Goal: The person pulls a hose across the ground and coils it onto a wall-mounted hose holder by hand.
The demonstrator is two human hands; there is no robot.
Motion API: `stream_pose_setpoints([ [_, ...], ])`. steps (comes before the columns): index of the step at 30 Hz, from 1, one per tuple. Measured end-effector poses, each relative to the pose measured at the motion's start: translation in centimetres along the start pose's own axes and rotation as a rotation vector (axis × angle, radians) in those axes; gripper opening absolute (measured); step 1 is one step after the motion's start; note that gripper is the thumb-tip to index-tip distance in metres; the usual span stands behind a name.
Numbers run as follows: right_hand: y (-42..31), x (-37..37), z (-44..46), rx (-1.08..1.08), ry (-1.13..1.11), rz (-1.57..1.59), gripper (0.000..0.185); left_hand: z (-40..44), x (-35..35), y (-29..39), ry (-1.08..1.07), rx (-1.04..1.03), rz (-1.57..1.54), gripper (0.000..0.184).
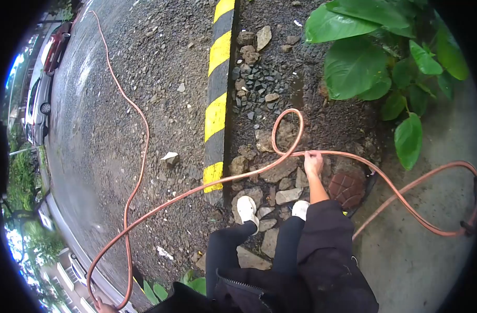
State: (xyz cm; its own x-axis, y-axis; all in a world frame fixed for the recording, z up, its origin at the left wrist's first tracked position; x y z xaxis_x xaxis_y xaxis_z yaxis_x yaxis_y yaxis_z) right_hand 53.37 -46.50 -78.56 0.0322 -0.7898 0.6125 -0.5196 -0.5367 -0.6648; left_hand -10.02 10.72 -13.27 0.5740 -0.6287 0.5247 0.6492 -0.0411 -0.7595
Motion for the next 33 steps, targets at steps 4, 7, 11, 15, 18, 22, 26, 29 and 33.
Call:
stream_pose_setpoints([
  [4,-3.2,-5.4,2.0,-0.063,0.068,-0.111,0.066,-1.8,-2.6,-0.8,-0.129,0.145,-0.189,0.031],
  [7,0.1,-9.1,2.7,-0.360,-0.002,-0.035,0.071,-2.5,-4.2,-0.1,-0.178,0.144,-0.190,0.033],
  [11,1.7,-10.6,3.0,-0.414,-0.161,0.219,0.026,-2.3,-4.7,1.0,-0.197,0.142,-0.254,0.037],
  [15,-5.3,-6.1,0.3,-0.132,-0.270,0.496,0.015,0.1,-2.9,1.4,-0.102,0.389,-0.878,0.040],
  [18,-12.6,3.3,-3.3,-0.052,-0.206,0.471,0.018,3.2,6.5,8.0,-0.253,0.636,-1.244,0.042],
  [22,-19.1,20.9,-5.8,0.115,0.026,0.355,0.029,7.7,13.5,9.5,-0.247,0.518,-1.554,0.036],
  [26,-26.1,41.0,-10.0,0.252,0.268,0.407,0.027,11.0,31.8,12.9,-0.132,-0.016,-1.192,0.034],
  [29,-28.1,52.2,-12.1,0.257,0.363,0.461,0.026,11.5,32.8,13.4,-0.049,0.041,-1.737,0.024],
  [33,-30.1,64.3,-14.6,0.375,0.618,0.390,0.028,10.1,43.8,15.3,-0.048,-0.088,-1.899,0.016],
])
Point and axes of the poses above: each hand's wrist, its own z-axis towards the middle knuckle, its own x-axis out of the back of the hand, y = z × x, the point moved 10 cm from there along z, towards the middle knuckle, and after that the axes turned 1 degree about -y, right-handed, at the moved point
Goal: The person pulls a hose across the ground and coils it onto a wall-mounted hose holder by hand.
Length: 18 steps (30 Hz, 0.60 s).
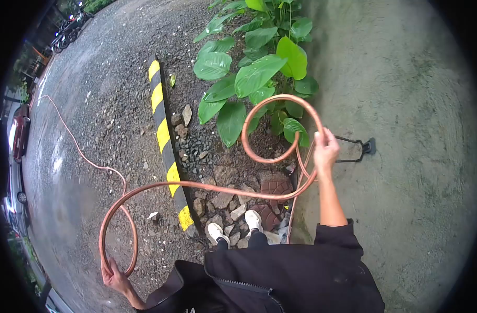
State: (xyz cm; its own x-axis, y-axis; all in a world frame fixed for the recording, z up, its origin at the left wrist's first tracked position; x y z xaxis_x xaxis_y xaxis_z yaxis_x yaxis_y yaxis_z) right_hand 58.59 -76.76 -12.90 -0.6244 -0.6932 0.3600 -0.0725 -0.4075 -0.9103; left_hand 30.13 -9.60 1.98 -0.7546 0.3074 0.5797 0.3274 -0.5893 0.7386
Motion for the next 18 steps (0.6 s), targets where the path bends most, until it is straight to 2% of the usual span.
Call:
stream_pose_setpoints([
  [4,1.5,8.8,3.0,-0.017,0.219,-0.037,0.029,-0.8,-0.7,1.5,0.001,-0.065,-0.070,0.018],
  [5,2.0,11.0,3.2,-0.012,0.272,-0.041,0.029,-1.0,-0.8,0.9,-0.033,0.008,-0.065,0.018],
  [6,3.1,12.9,3.2,-0.058,0.303,0.045,0.028,-1.2,-0.9,0.4,-0.067,0.080,-0.059,0.018],
  [8,4.7,15.8,2.5,-0.122,0.342,0.185,0.024,-1.2,-1.5,0.6,-0.045,0.051,-0.075,0.017],
  [11,6.7,18.2,0.6,-0.237,0.413,0.140,0.023,-1.7,-2.7,2.6,-0.066,0.095,-0.094,0.019],
  [14,7.7,18.6,-1.7,-0.281,0.416,0.139,0.022,-1.6,-3.5,6.1,-0.048,-0.102,-0.102,0.022],
  [17,8.2,18.3,-2.6,-0.329,0.403,0.144,0.024,-1.5,-3.5,6.4,-0.113,-0.025,-0.102,0.023],
  [18,7.7,17.8,-1.6,-0.276,0.370,0.144,0.025,-1.3,-3.3,5.6,-0.111,-0.040,-0.113,0.023],
])
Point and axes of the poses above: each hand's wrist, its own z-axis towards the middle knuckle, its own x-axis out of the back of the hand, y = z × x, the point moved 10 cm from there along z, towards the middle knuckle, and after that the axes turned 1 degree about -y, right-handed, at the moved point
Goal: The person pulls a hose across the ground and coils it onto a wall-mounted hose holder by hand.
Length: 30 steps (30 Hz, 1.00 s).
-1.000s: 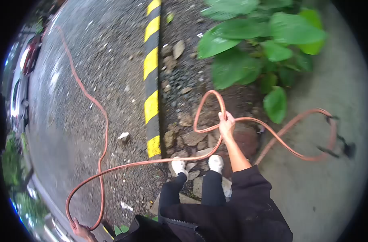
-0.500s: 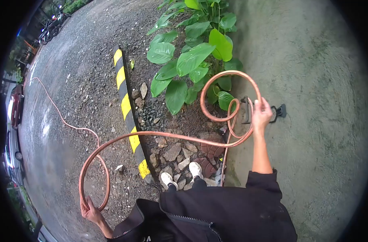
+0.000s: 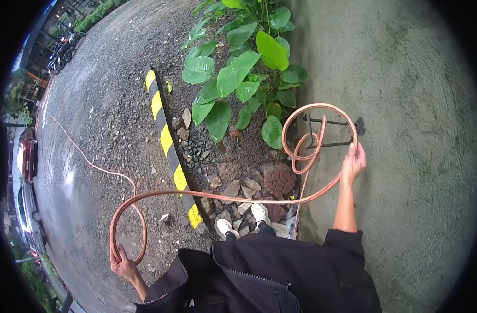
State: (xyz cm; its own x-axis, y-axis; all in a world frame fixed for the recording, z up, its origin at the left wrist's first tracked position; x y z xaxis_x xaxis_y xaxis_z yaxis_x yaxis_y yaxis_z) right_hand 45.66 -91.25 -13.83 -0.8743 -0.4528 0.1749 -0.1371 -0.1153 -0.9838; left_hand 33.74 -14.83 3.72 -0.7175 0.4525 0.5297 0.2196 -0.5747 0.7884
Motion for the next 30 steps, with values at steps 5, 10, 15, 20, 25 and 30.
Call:
stream_pose_setpoints([
  [5,-8.5,-5.9,5.6,0.346,-0.021,-0.153,0.026,0.5,1.3,-2.7,0.047,0.074,0.040,0.023],
  [10,-16.9,-7.3,13.2,0.572,0.310,-0.296,0.025,0.0,1.7,-2.0,0.075,0.225,0.001,0.024],
  [15,-22.6,-3.4,13.1,0.579,0.454,-0.399,0.026,2.3,1.1,-3.5,0.057,-0.091,0.061,0.020],
  [20,-25.8,7.2,2.6,0.698,0.474,-0.386,0.024,4.4,-0.2,-4.3,-0.048,0.051,-0.062,0.020],
  [25,-22.5,21.9,-8.6,0.366,0.395,0.068,0.028,7.7,0.2,-7.6,-0.153,0.056,-0.085,0.022],
  [30,-22.7,33.5,-25.7,0.316,0.743,-0.172,0.031,11.2,0.4,-8.5,-0.230,-0.063,-0.083,0.027],
])
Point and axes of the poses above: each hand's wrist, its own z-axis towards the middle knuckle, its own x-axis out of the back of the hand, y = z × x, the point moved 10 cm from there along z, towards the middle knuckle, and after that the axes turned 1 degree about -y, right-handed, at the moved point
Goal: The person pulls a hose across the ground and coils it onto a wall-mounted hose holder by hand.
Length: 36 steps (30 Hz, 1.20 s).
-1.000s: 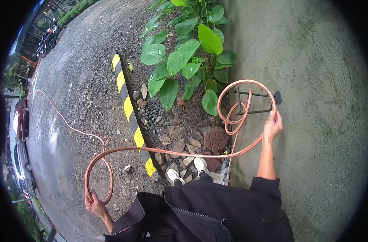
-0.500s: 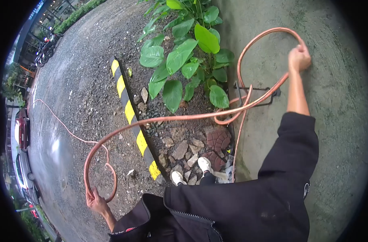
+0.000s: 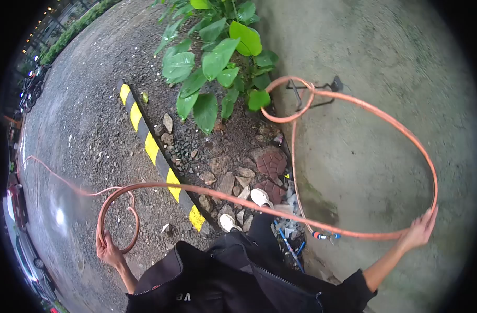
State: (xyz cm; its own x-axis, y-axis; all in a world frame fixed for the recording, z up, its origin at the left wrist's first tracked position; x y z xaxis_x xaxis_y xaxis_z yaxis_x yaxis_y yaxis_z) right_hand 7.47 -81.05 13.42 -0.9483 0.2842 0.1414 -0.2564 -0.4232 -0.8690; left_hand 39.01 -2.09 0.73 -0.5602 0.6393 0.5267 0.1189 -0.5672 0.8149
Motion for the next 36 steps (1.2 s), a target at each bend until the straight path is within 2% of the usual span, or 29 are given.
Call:
stream_pose_setpoints([
  [2,-0.4,7.7,-1.5,0.032,0.086,-0.090,0.031,0.7,-1.5,1.2,-0.073,-0.072,-0.092,0.029],
  [5,1.5,17.4,-4.8,-0.052,0.185,-0.176,0.030,1.6,-4.2,0.3,-0.179,-0.079,-0.109,0.030],
  [7,3.7,22.0,-7.4,-0.169,0.228,-0.333,0.031,2.1,-5.7,0.2,-0.199,-0.089,-0.116,0.029],
  [9,7.1,23.6,-10.0,-0.260,0.149,-0.408,0.031,2.9,-7.3,0.2,-0.242,-0.096,-0.122,0.028],
  [12,9.8,18.2,-15.6,-0.160,-0.044,-0.432,0.035,4.3,-7.0,1.9,-0.131,-0.141,-0.090,0.021],
  [13,15.0,17.2,-18.0,-0.276,-0.218,-0.400,0.034,5.5,-6.5,1.6,-0.113,-0.129,-0.100,0.019],
  [14,15.2,13.0,-21.9,-0.485,-0.355,-0.391,0.033,6.6,-5.5,1.0,-0.048,-0.080,-0.126,0.016],
  [15,15.8,8.9,-25.3,-0.539,-0.467,-0.166,0.034,8.3,-4.1,-0.8,0.013,-0.047,-0.151,0.017],
  [16,17.0,5.0,-28.4,-0.330,-0.628,-0.201,0.032,8.7,-2.7,0.6,0.054,-0.133,-0.117,0.018],
  [17,17.3,1.1,-31.6,-0.323,-0.751,-0.196,0.031,9.0,-0.9,2.4,0.098,-0.217,-0.080,0.019],
  [18,20.4,-1.8,-35.6,-0.372,-0.904,-0.231,0.033,10.0,1.2,1.4,0.124,-0.127,-0.069,0.020],
  [19,24.2,-5.1,-40.3,-0.274,-1.225,-0.350,0.040,11.0,3.8,-0.8,0.154,-0.035,-0.062,0.024],
  [20,23.8,-8.0,-43.3,-0.042,-1.445,-0.587,0.045,11.8,6.3,-0.4,0.183,-0.305,0.059,0.025],
  [21,23.3,-10.6,-46.9,0.206,-1.645,-0.825,0.050,9.6,7.6,0.4,0.294,0.069,-0.121,0.026],
  [23,22.5,-15.0,-50.3,0.487,-1.632,-0.592,0.059,9.1,11.4,-0.2,0.351,0.060,-0.031,0.029],
  [25,21.1,-18.9,-51.0,0.193,-1.794,-0.431,0.052,6.8,12.3,0.5,0.374,0.032,0.019,0.029],
  [27,18.4,-21.3,-48.5,-0.025,-1.752,-0.438,0.044,5.4,13.2,-0.1,0.398,0.015,0.053,0.029],
  [29,19.2,-22.8,-47.1,-0.041,-1.699,-0.463,0.037,4.2,13.9,-2.1,0.417,0.057,0.010,0.030],
  [31,20.9,-24.2,-46.1,0.033,-1.656,-0.478,0.032,2.9,15.3,-2.8,0.499,0.115,0.025,0.031],
  [32,21.8,-24.8,-45.8,-0.063,-1.656,-0.462,0.027,2.2,16.0,-2.0,0.525,0.103,0.029,0.031],
  [34,22.2,-26.1,-46.4,-0.080,-1.672,-0.387,0.023,1.0,18.2,-1.2,0.561,0.084,0.034,0.032],
  [36,25.0,-27.5,-48.4,-0.493,-1.732,-0.398,0.023,-0.7,20.5,0.8,0.663,0.120,0.064,0.033],
])
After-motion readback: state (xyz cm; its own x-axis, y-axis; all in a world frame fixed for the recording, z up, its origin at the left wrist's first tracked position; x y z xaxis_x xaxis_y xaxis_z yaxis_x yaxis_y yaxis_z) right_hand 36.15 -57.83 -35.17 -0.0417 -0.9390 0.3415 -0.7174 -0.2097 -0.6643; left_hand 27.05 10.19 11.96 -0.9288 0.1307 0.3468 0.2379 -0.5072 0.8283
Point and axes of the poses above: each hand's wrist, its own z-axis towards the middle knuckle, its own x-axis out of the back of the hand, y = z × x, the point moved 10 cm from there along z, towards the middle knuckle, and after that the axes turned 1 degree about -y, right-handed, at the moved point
